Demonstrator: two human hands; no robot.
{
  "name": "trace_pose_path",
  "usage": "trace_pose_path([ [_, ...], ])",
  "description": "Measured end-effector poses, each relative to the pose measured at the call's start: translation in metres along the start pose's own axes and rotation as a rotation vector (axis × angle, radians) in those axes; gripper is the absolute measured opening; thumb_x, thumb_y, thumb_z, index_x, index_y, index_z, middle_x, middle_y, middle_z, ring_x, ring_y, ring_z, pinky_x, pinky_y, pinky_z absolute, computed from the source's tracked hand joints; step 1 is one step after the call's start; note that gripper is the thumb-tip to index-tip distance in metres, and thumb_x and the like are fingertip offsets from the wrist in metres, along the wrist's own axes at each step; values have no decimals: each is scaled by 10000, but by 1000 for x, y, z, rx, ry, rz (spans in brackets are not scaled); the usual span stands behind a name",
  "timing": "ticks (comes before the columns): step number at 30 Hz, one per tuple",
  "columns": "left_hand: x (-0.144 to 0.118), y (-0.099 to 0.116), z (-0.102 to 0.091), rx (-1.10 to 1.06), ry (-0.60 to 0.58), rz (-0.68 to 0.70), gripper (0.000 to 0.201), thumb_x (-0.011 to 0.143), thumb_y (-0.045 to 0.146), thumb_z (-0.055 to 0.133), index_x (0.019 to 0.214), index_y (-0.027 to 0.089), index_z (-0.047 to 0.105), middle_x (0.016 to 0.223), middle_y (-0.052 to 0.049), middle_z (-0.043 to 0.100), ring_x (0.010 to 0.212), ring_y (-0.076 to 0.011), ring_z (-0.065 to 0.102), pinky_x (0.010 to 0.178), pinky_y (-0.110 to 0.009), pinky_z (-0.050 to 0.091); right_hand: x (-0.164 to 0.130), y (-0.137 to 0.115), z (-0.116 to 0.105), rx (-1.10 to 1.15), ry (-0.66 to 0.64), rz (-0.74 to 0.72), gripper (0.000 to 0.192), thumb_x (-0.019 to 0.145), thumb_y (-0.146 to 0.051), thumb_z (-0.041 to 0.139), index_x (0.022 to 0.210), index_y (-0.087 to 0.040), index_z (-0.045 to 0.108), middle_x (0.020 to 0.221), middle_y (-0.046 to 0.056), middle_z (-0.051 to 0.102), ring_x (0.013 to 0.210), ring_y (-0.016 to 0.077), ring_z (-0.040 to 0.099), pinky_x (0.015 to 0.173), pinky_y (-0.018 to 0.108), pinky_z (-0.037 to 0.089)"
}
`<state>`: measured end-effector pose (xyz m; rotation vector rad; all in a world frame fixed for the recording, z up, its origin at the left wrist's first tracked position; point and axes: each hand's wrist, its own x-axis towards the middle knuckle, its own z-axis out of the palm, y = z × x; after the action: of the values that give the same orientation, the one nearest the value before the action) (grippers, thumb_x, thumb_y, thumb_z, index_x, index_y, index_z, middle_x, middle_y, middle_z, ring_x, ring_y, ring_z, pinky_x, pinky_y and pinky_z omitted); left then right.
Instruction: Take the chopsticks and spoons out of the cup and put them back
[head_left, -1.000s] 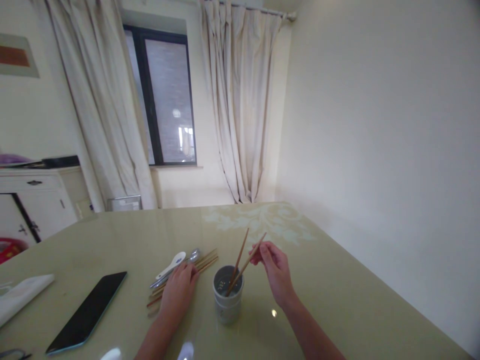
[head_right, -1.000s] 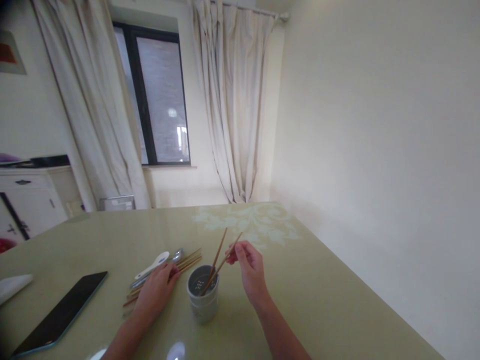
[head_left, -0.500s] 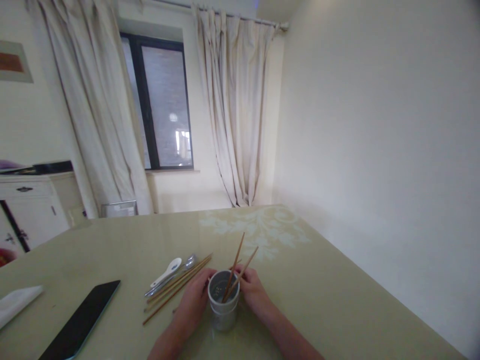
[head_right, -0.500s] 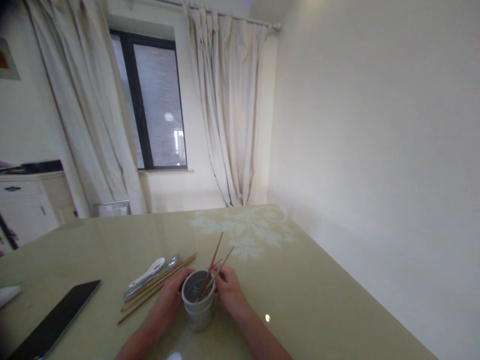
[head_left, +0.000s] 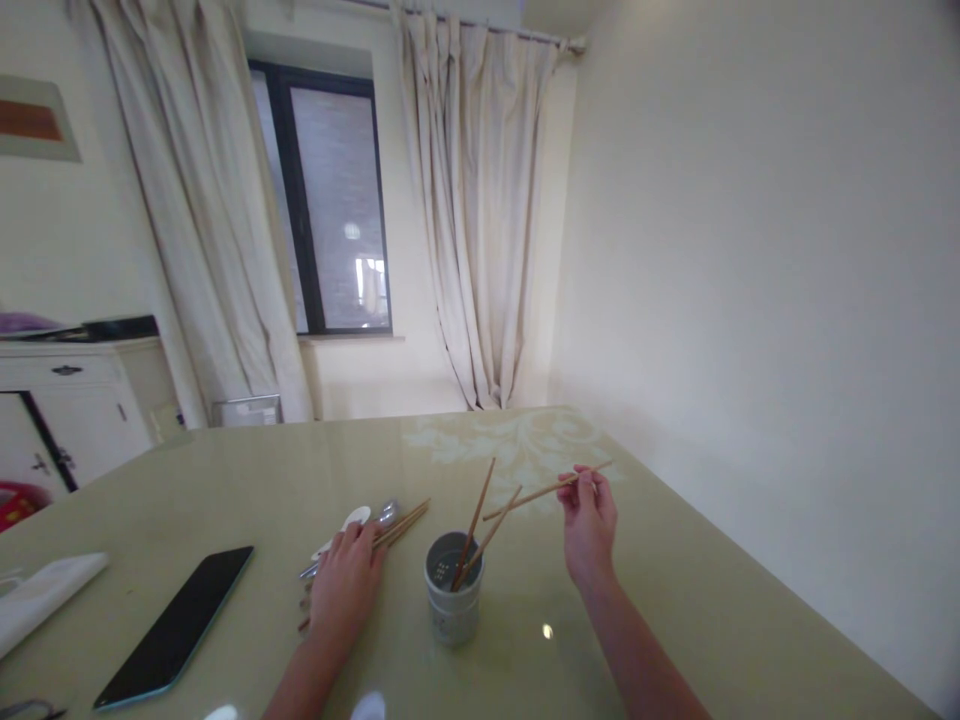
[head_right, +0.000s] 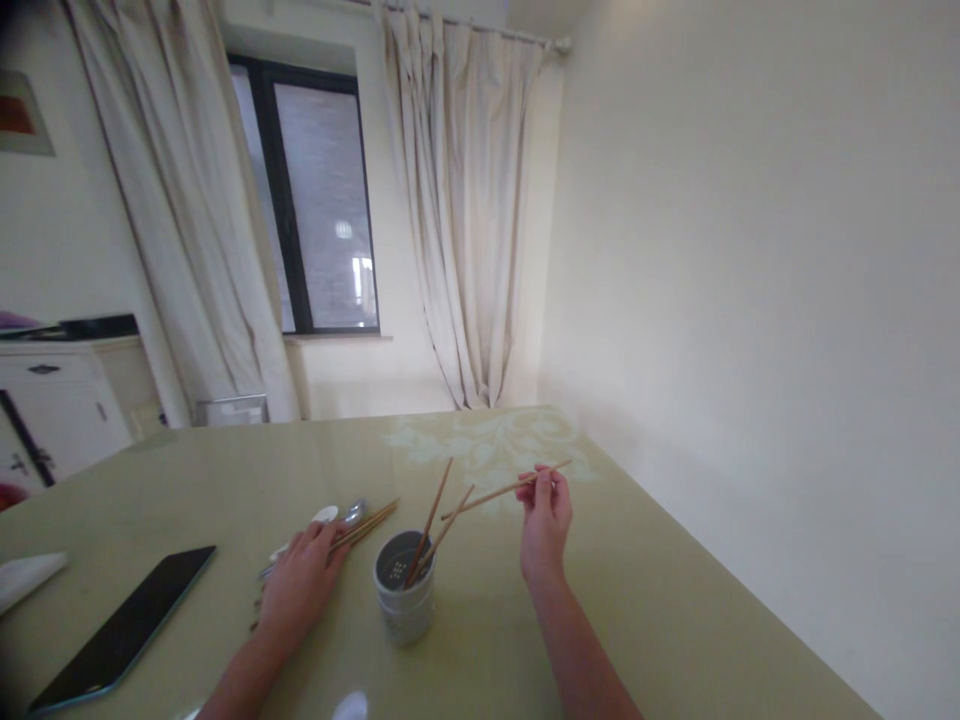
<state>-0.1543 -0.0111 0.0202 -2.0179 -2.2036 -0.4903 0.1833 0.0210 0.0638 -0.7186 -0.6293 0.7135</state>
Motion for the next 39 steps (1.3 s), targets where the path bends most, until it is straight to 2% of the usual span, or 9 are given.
trace_pose_path([
  [5,2,-1,0,14,-86,-4,255,1061,266,459,1066,226,710,1167,-83,730,1120,-257,689,989,-365,495,0,-11,3,95,-73,52,505,720,-607,932,968,-222,718,791,-11,724,627,111,605,609,223,537],
  [8,4,0,3,-3,-90,11,218,1050,257,480,1048,227,696,1177,-81,730,1136,-245,683,1007,-345,482,-20,-14,15,31,-273,98,448,808,-595,883,1019,-225,746,820,12,744,641,126,627,629,249,552],
  [13,1,-3,5,-14,-95,17,227,1041,248,469,1046,214,693,1147,-91,741,1121,-257,690,1022,-365,481,-49,0,23,-237,-747,223,373,892,-562,790,996,-204,800,914,72,773,726,180,668,674,307,543],
  [16,-1,1,4,-44,-79,32,237,1027,249,456,1011,205,689,1151,-118,743,1155,-283,684,1034,-391,480,-56,23,16,-377,-825,253,317,852,-514,801,907,-202,781,796,30,718,670,165,608,633,290,484],
  [19,-5,16,2,-212,-66,77,246,1018,274,432,973,218,667,1113,-120,750,1115,-289,696,985,-399,500,-61,45,9,-490,-807,299,317,865,-522,755,895,-207,761,710,-4,650,635,157,560,606,278,439],
  [25,-13,51,-5,-786,-144,255,208,939,290,497,946,227,695,974,-72,767,912,-248,707,844,-353,535,-72,61,13,-433,-836,359,465,897,-660,691,970,-213,796,825,31,740,687,181,621,621,283,452],
  [29,-15,59,-13,-933,-175,331,215,870,225,559,950,207,758,1012,-99,783,939,-253,712,850,-342,542,-78,62,18,-333,-711,373,505,822,-719,760,896,-220,794,797,27,754,699,197,654,646,301,497],
  [34,-12,52,-14,-896,-177,320,257,901,203,560,1047,212,772,1078,-97,796,1013,-254,725,928,-352,554,-69,50,24,-224,-617,380,515,786,-717,816,921,-222,772,877,62,794,776,233,731,732,357,586],
  [39,-2,22,-7,-396,-23,111,304,971,163,493,1094,229,762,1180,-95,777,1160,-273,699,1035,-395,512,-27,19,15,-112,-182,176,555,725,-711,875,923,-217,717,847,40,784,759,195,728,752,326,599],
])
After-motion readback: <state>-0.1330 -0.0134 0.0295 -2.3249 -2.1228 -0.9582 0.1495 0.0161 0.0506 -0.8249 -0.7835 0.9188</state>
